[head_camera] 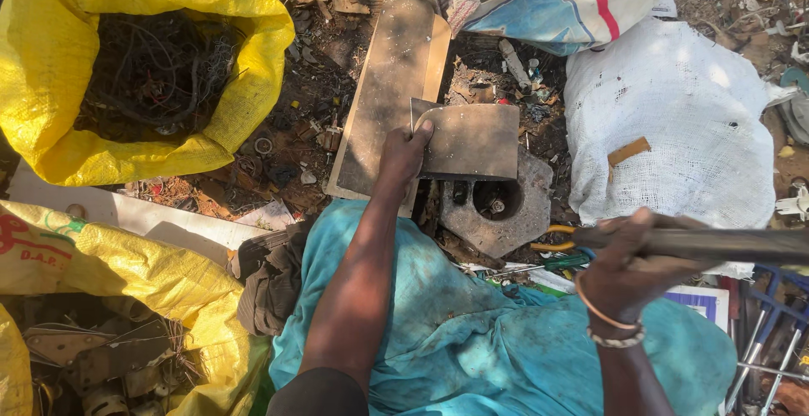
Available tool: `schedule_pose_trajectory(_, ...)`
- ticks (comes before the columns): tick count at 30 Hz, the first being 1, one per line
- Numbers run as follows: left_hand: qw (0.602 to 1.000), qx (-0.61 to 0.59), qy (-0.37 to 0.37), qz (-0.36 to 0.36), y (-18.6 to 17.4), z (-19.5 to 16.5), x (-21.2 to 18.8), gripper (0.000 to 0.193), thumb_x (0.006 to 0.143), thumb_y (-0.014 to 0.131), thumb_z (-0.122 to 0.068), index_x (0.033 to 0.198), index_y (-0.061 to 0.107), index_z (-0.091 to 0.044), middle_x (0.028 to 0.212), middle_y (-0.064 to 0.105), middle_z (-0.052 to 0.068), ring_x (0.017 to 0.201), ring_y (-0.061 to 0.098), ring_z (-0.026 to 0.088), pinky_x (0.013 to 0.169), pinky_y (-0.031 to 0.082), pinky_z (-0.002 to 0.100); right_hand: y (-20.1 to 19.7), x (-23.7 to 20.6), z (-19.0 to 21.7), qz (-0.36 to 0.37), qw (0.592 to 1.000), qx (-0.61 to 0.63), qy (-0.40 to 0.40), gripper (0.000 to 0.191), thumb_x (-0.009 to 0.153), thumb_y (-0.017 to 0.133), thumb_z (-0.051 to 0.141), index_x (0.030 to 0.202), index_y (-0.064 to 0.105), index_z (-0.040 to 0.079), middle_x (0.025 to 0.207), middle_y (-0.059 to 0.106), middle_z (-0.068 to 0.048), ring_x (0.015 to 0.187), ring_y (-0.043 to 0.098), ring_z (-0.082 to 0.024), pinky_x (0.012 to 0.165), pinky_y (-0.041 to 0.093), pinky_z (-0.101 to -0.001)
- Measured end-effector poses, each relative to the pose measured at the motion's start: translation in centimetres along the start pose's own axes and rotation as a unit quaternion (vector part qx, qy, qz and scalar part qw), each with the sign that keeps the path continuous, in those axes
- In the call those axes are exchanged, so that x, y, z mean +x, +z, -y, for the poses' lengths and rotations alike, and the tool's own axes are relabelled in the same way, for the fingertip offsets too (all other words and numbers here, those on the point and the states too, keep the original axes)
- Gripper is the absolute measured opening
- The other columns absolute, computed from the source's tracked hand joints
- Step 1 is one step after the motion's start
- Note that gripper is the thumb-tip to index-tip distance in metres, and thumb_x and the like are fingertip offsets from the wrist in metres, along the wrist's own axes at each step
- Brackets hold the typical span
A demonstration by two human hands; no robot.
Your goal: The person sits on the ground in a scrap yard, picks up flat metal pieces from sacks and the ground, and hammers them flat on a hexagonal stone block. They place the hammered pieces on a wooden board and continue handling more metal pieces.
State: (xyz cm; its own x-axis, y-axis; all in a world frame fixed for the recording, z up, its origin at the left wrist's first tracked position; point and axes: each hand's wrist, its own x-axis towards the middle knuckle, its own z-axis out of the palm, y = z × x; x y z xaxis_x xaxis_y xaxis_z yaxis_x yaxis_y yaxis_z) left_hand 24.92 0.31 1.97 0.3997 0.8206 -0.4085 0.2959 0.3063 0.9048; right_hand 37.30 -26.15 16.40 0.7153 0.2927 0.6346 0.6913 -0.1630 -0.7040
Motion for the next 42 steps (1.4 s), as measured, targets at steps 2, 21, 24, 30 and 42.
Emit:
schedule_pose_trajectory(2, 0.999, 0.006, 0.005, -0.043, -0.6, -0.1, 0.1, 0.054, 0.092, 0.068, -0.048, 0.087, 0.070, 0.006, 0.077, 0.069, 0.016, 0.070, 0.063, 0.021, 0.066, 0.050, 0.041, 0.8, -3.5, -0.2, 0.260, 0.921, -0.276, 0.089, 0.049, 0.107, 0.065, 0.024, 0.130, 0.033, -0.005, 0.081, 0.062, -0.019, 0.069, 0.066, -0.031, 0.063, 0.054, -0.0456)
schedule_pose_trajectory(21, 0.995, 0.093, 0.017, -0.045, -0.2, 0.3, 0.6, 0.057, 0.088, 0.069, -0.051, 0.070, 0.062, 0.003, 0.070, 0.064, 0.025, 0.067, 0.065, 0.037, 0.066, 0.048, 0.051, 1.6, -3.4, 2.7, 0.162, 0.986, -0.022, 0.033, 0.036, 0.115, 0.061, 0.013, 0.133, 0.034, -0.003, 0.096, 0.056, -0.015, 0.074, 0.062, -0.017, 0.063, 0.053, -0.0290)
schedule_pose_trajectory(24, 0.991, 0.120, 0.022, -0.054, -0.3, -0.1, 0.4, 0.055, 0.089, 0.068, -0.050, 0.072, 0.065, 0.002, 0.073, 0.065, 0.026, 0.068, 0.065, 0.040, 0.067, 0.048, 0.052, 1.1, -6.8, 1.1, 0.383, 0.874, -0.188, 0.233, 0.030, 0.099, 0.068, 0.017, 0.114, 0.050, -0.001, 0.077, 0.060, -0.012, 0.062, 0.059, -0.016, 0.053, 0.046, -0.0311)
schedule_pose_trajectory(30, 0.988, 0.141, 0.009, -0.062, -0.4, -0.2, 0.2, 0.054, 0.091, 0.067, -0.050, 0.079, 0.066, 0.003, 0.084, 0.069, 0.028, 0.082, 0.068, 0.044, 0.076, 0.050, 0.053, -2.1, -3.6, 4.8, 0.160, 0.968, 0.059, 0.183, 0.020, 0.107, 0.064, 0.014, 0.104, 0.050, 0.001, 0.069, 0.054, -0.004, 0.053, 0.052, -0.012, 0.048, 0.045, -0.0271)
schedule_pose_trajectory(42, 0.994, 0.071, -0.030, -0.074, -0.5, -1.3, -0.5, 0.053, 0.090, 0.068, -0.048, 0.086, 0.068, 0.004, 0.091, 0.072, 0.027, 0.086, 0.071, 0.041, 0.079, 0.053, 0.051, 2.3, -6.6, -1.3, 0.430, 0.845, -0.242, 0.205, 0.038, 0.099, 0.079, 0.027, 0.094, 0.054, -0.001, 0.069, 0.058, -0.012, 0.057, 0.057, -0.018, 0.056, 0.046, -0.0336)
